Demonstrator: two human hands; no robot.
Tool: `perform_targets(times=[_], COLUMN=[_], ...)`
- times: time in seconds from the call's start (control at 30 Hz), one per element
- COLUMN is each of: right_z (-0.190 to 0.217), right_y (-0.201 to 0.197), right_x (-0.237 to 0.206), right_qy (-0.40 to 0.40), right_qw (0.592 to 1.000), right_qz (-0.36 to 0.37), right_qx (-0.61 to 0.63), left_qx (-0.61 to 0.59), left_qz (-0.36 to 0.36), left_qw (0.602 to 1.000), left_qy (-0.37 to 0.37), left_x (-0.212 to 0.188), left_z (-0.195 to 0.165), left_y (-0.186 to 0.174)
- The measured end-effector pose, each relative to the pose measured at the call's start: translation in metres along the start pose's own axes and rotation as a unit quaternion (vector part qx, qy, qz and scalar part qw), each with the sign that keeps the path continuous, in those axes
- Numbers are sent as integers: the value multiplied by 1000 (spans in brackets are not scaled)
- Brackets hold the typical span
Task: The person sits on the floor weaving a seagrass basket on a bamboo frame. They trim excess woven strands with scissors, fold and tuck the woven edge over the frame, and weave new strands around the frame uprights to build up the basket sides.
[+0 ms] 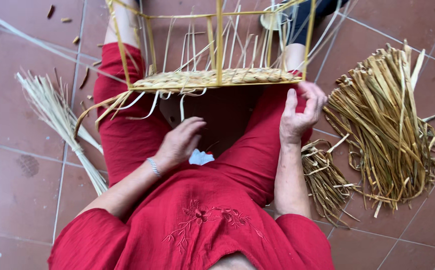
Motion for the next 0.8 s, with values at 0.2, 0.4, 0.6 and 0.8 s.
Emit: perform_targets(times=[0.2,0.4,0.6,0.8], right_z=[60,150,180,168], right_y=[67,108,137,164], right_x=[-41,-27,-28,-34], right_qy=[80,-76,-33,82], right_qw=[949,917,884,845], right_qz=[250,328,386,433], right_qx=[175,212,260,303], left_qx=[108,128,136,54], left_qz=[-81,-132,-205,-23], left_qw=[990,979,966,992], left_qy=[-28,-90,72,110], left_x=[-36,-28,18,88], left_z=[33,34,-4,-3], left_y=[-100,-147,-160,-153])
Point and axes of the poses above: each hand's wrist, its own x-axis towards the middle knuckle, its own y-axis out of the palm, z = x × y, the point moved 8 cm from there along x, towards the middle knuckle, and after that the axes turned 5 degrees about -z, right-handed, at the moved point
